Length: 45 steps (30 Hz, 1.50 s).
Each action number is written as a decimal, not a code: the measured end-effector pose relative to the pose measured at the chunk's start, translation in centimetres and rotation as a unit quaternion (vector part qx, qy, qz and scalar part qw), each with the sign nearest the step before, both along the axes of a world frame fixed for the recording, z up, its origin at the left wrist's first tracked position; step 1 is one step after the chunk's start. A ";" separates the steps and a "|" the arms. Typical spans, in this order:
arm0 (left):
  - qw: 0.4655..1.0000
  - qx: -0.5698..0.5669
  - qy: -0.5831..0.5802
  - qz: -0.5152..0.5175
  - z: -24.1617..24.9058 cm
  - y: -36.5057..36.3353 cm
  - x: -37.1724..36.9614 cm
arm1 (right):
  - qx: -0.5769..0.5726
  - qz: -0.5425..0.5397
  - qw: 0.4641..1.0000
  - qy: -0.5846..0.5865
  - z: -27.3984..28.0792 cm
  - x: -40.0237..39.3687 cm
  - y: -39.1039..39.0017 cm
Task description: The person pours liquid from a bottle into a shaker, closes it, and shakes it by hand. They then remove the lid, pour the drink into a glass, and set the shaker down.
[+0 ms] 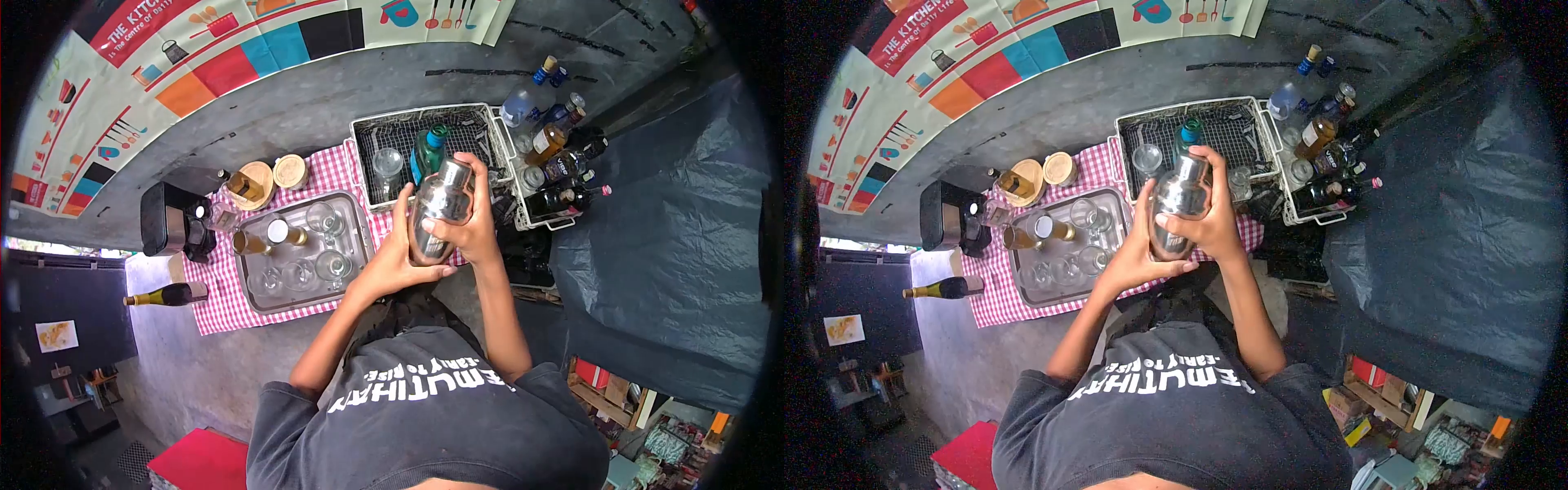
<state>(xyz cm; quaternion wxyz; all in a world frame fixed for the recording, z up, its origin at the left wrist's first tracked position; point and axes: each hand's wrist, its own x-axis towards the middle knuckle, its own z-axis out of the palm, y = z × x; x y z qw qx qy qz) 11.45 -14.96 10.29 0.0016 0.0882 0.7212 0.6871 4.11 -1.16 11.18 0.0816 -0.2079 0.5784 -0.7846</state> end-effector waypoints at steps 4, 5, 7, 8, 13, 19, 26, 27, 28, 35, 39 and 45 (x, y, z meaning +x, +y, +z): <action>0.998 -0.041 0.014 -0.039 -2.0 -0.1 -0.2 | -0.100 -0.012 0.986 -0.136 -1.6 0.0 1.1; 0.999 0.016 -0.016 -0.032 -2.2 0.1 0.1 | -0.128 -0.046 0.972 -0.193 -2.8 -0.1 1.2; 0.999 -0.018 -0.031 0.038 -4.9 0.0 0.5 | -0.123 -0.059 0.948 -0.287 -5.1 0.5 1.1; 0.995 0.002 -0.065 0.080 -5.5 0.2 1.1 | -0.118 -0.053 0.931 -0.343 -5.7 1.5 0.9; 0.961 0.074 -0.164 0.208 -9.0 0.0 4.2 | -0.053 0.024 0.931 -0.361 -7.9 4.9 1.0; 0.924 0.132 -0.156 0.323 -8.9 0.5 6.2 | -0.074 0.028 0.921 -0.381 -6.5 3.9 -0.7; 0.928 0.121 -0.128 0.329 -6.7 0.3 5.9 | -0.117 0.060 0.901 -0.414 -8.6 2.0 -1.2; 0.930 0.121 -0.120 0.326 -6.5 0.4 5.7 | -0.173 0.070 0.882 -0.433 -8.2 1.5 -1.7; 0.933 0.119 -0.112 0.322 -6.4 0.3 5.4 | -0.172 0.073 0.882 -0.432 -7.8 2.0 -1.8; 0.940 0.127 -0.136 0.287 -6.3 -0.6 3.8 | -0.063 0.086 0.944 -0.311 -6.8 2.8 -0.8; 0.944 0.144 -0.133 0.265 -6.8 -0.7 3.0 | -0.096 0.061 0.939 -0.323 -7.5 1.4 -1.2; 0.948 0.144 -0.146 0.244 -6.6 -0.9 1.7 | -0.115 0.117 0.964 -0.210 -5.5 1.5 -0.6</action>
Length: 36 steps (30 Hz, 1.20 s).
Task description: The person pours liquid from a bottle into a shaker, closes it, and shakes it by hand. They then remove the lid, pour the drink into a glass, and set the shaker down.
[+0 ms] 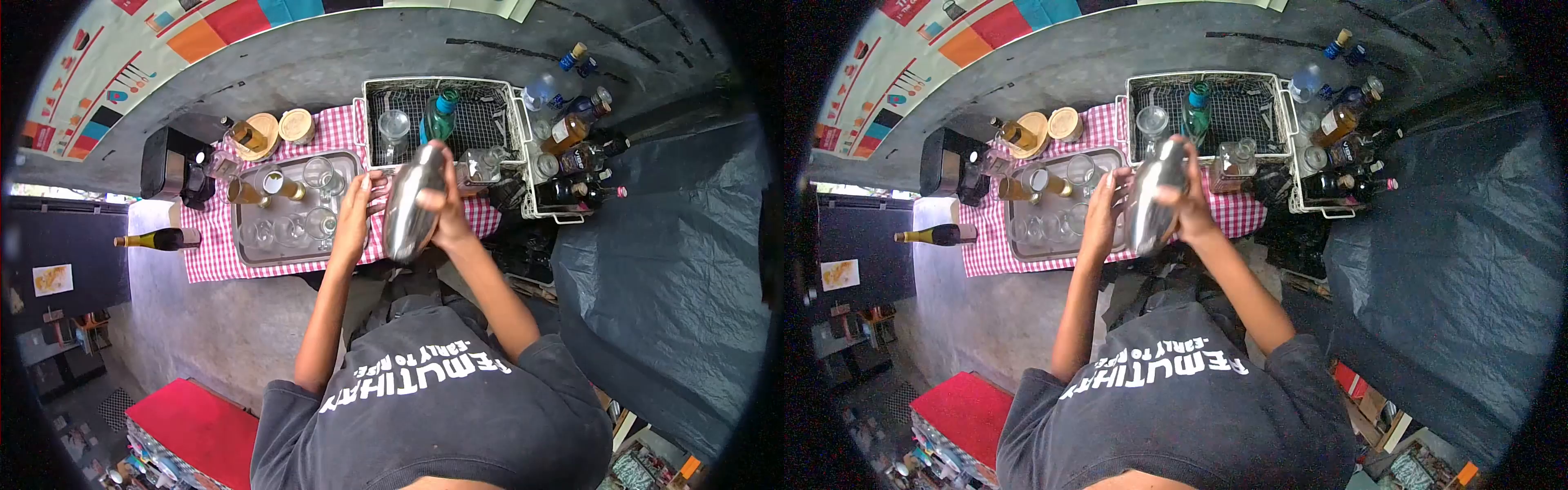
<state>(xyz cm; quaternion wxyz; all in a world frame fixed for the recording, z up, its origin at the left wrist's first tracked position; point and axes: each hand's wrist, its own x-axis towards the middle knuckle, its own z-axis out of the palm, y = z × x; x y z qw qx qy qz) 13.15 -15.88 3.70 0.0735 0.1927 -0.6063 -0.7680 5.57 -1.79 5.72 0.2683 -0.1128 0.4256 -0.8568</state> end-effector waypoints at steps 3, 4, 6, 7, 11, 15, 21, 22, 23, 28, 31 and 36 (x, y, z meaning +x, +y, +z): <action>0.999 0.028 0.012 0.024 0.2 0.3 -0.7 | -0.015 -0.078 0.995 -0.060 -0.6 -2.1 -0.5; 0.999 0.031 0.014 0.020 0.4 0.4 -1.0 | -0.018 -0.047 0.998 -0.044 -0.3 -1.7 -0.4; 0.999 0.033 0.022 0.016 0.6 0.6 -1.4 | 0.001 0.011 1.000 -0.029 1.3 -0.1 -0.2; 0.999 0.034 0.030 0.010 0.9 0.6 -1.5 | -0.013 0.043 0.999 -0.001 1.0 0.3 -0.3; 0.997 0.058 0.041 0.003 1.0 0.4 -1.1 | 0.003 0.001 0.999 0.033 1.3 -2.1 -0.7; 0.986 -0.005 0.165 0.018 1.7 2.5 -0.8 | -0.020 -0.043 0.998 0.044 1.4 -3.4 -1.5; 0.966 -0.051 0.214 0.138 2.2 3.9 -0.6 | -0.005 -0.031 0.996 0.082 2.8 -1.9 -3.2; 0.961 -0.049 0.224 0.154 2.3 3.9 -0.6 | -0.022 -0.027 0.997 0.070 3.0 -1.8 -3.3; 0.961 -0.049 0.226 0.153 2.6 3.9 -0.8 | -0.022 -0.028 0.997 0.071 3.5 -2.0 -3.3; 0.963 -0.074 0.220 0.135 3.3 3.8 -2.3 | 0.025 -0.036 0.994 0.098 5.1 -3.5 -2.5; 0.967 -0.175 0.180 0.052 3.7 2.9 -2.6 | -0.003 -0.044 0.998 0.033 3.3 -5.4 -1.7; 0.982 -0.108 0.112 0.105 1.4 1.0 -3.0 | -0.018 0.069 0.984 -0.164 0.8 -2.2 -0.7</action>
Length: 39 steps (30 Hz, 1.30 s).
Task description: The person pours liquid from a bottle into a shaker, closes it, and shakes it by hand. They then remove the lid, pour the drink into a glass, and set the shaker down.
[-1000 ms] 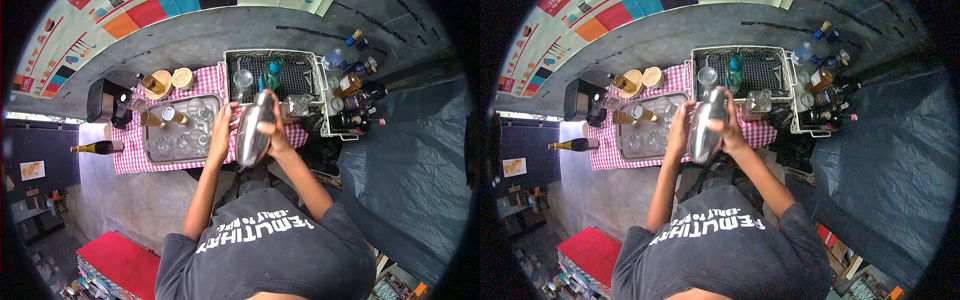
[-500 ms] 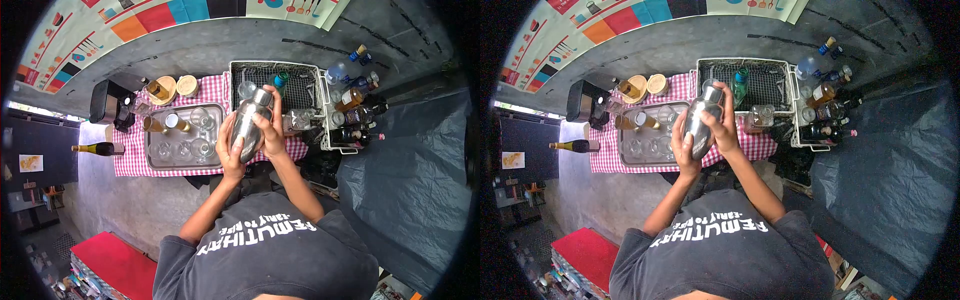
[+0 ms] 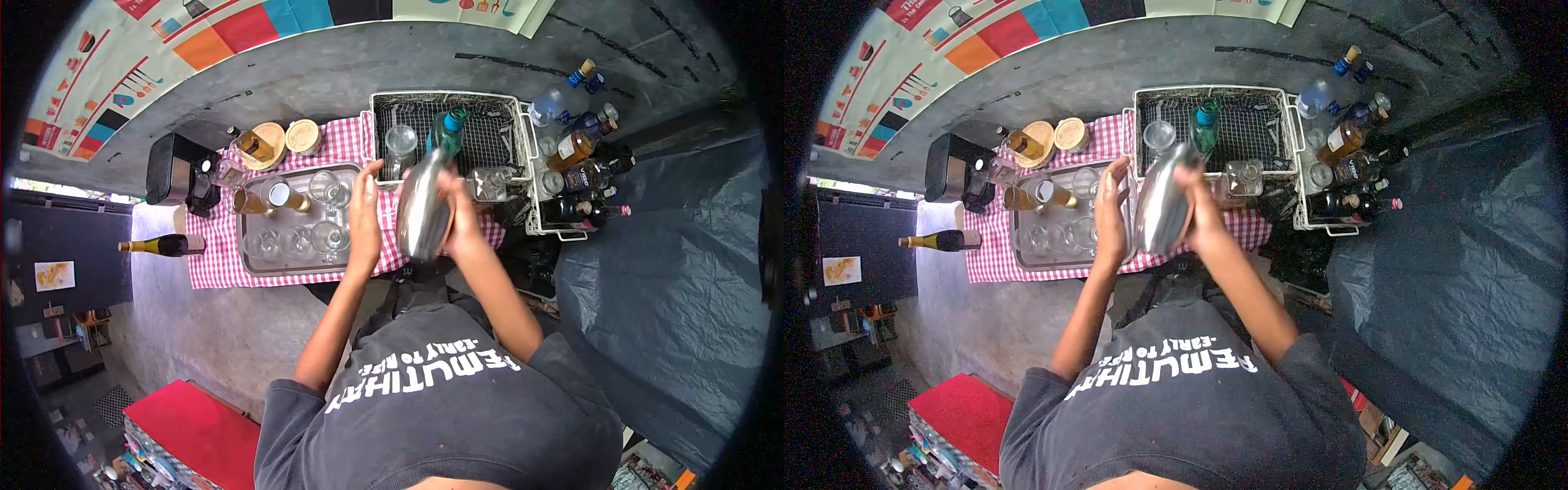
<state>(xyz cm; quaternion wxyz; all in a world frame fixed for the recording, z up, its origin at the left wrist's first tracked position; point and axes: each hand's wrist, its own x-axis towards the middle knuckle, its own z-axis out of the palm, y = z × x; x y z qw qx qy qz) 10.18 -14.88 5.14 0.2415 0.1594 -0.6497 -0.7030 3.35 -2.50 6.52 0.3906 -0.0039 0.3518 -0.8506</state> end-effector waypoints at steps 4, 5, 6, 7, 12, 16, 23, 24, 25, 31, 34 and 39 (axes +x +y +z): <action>0.998 0.017 -0.055 -0.030 -2.2 -1.1 1.5 | -0.026 0.040 0.997 -0.055 2.0 4.4 0.4; 0.997 0.016 -0.068 -0.038 -2.5 -1.0 1.9 | 0.005 0.032 0.997 -0.066 0.8 3.3 0.5; 0.996 0.032 -0.069 -0.047 -2.2 -0.7 2.2 | -0.020 0.043 0.997 -0.066 0.1 1.7 0.5; 0.995 0.047 -0.069 -0.054 -1.9 -0.5 2.5 | -0.045 0.057 0.995 -0.067 -0.4 0.1 0.5; 0.991 0.077 -0.085 -0.064 -1.4 -0.7 3.0 | -0.073 0.038 0.997 0.004 2.1 3.2 0.0; 0.995 0.063 -0.066 -0.044 -1.6 -0.7 3.2 | -0.033 -0.005 0.999 0.002 1.1 0.8 -0.5; 0.992 0.027 -0.116 -0.028 -0.2 -0.1 3.8 | -0.053 0.024 0.997 0.050 2.6 4.3 0.2; 0.993 0.027 -0.115 -0.028 -0.6 0.2 3.7 | -0.069 0.014 0.995 0.075 1.3 3.5 0.1; 0.992 0.087 -0.087 -0.036 -1.5 0.4 3.6 | -0.084 0.003 0.992 0.098 0.6 2.3 -0.3; 0.981 0.128 -0.139 -0.045 -2.1 0.6 4.0 | -0.028 -0.015 0.994 0.105 0.3 2.5 -0.2; 0.985 0.116 -0.101 -0.075 -2.4 0.4 3.8 | 0.030 -0.001 0.986 0.163 2.0 3.9 0.3; 0.967 0.194 -0.075 -0.146 -1.9 -0.5 4.1 | 0.121 -0.118 0.951 0.259 -0.3 -0.7 0.0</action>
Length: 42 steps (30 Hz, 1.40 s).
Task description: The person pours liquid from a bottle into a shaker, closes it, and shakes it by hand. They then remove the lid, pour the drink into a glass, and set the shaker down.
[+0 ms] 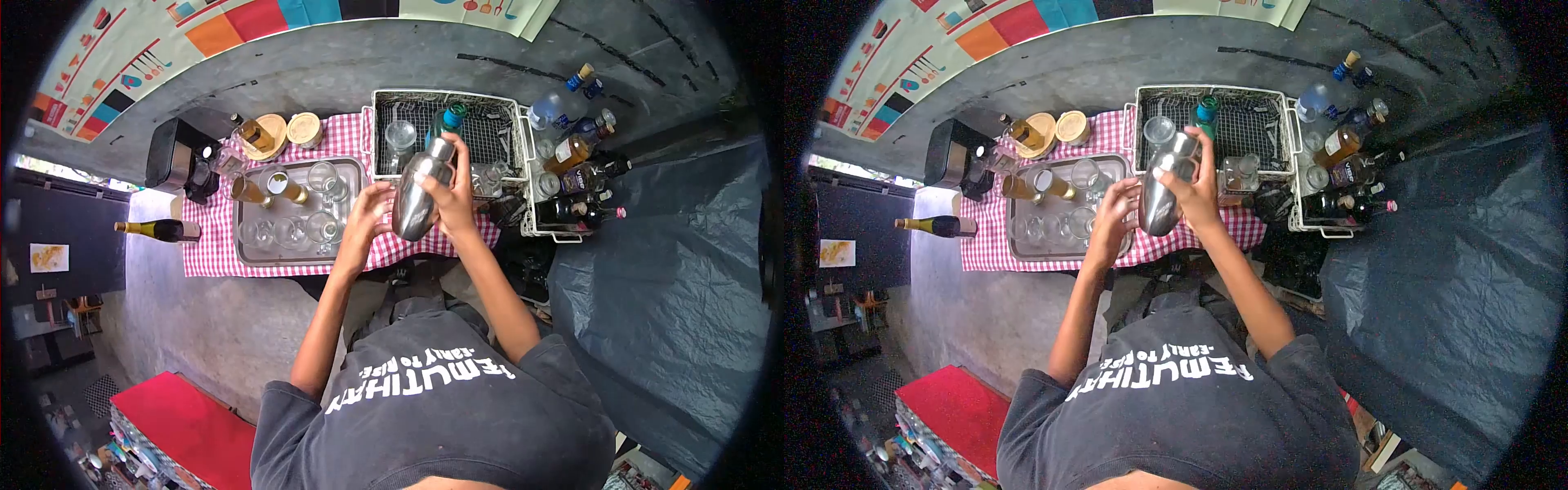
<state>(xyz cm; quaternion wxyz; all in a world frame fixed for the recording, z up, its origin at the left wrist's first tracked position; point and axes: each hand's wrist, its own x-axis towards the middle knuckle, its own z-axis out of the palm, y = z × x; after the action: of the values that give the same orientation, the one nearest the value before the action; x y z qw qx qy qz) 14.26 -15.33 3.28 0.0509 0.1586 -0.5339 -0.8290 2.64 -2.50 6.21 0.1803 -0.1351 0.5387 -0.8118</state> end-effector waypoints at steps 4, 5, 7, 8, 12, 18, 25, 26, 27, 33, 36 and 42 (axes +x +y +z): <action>0.977 -0.178 0.037 -0.111 0.7 0.2 0.3 | -0.025 0.043 0.999 -0.012 -2.6 3.1 0.4; 0.975 -0.184 0.026 -0.126 1.0 0.2 0.2 | -0.044 0.057 0.997 -0.042 -2.7 3.1 0.6; 0.972 -0.191 0.009 -0.139 1.5 0.4 0.4 | -0.040 0.057 0.995 -0.065 -3.8 2.9 0.5; 0.952 -0.262 0.037 -0.151 1.6 0.4 0.1 | -0.034 0.053 0.994 -0.086 -4.2 2.8 0.4; 0.923 -0.332 0.078 -0.179 2.7 0.6 0.5 | -0.014 0.081 0.996 -0.043 -1.8 4.4 1.4; 0.962 -0.230 0.080 -0.126 1.0 1.2 0.0 | -0.039 -0.011 0.988 -0.149 -3.6 -0.9 1.1; 0.990 -0.143 -0.007 -0.009 -0.6 -0.1 0.2 | -0.022 0.078 0.987 -0.137 -3.5 1.8 1.5; 0.990 -0.141 -0.013 -0.005 -1.0 -0.3 0.2 | -0.035 0.052 0.982 -0.179 -3.5 0.7 1.2; 0.991 -0.132 -0.014 -0.007 -0.8 -0.3 0.3 | -0.034 0.020 0.981 -0.187 -3.2 -0.1 0.7; 0.993 -0.111 -0.037 0.007 0.6 1.0 0.1 | -0.027 0.126 0.985 -0.118 -2.3 2.4 0.9; 0.996 -0.077 -0.044 0.028 0.2 1.1 0.1 | -0.027 0.091 0.989 -0.117 -2.8 0.4 0.6; 0.996 -0.052 -0.073 0.021 0.2 1.0 -0.3 | 0.015 0.080 0.996 -0.048 -2.8 1.1 0.4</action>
<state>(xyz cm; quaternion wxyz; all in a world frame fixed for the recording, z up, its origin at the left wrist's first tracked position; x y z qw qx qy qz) 13.97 -14.31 3.46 0.0370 0.2268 -0.5748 -0.7854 3.79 -2.09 3.46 0.2723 -0.1364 0.5291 -0.7920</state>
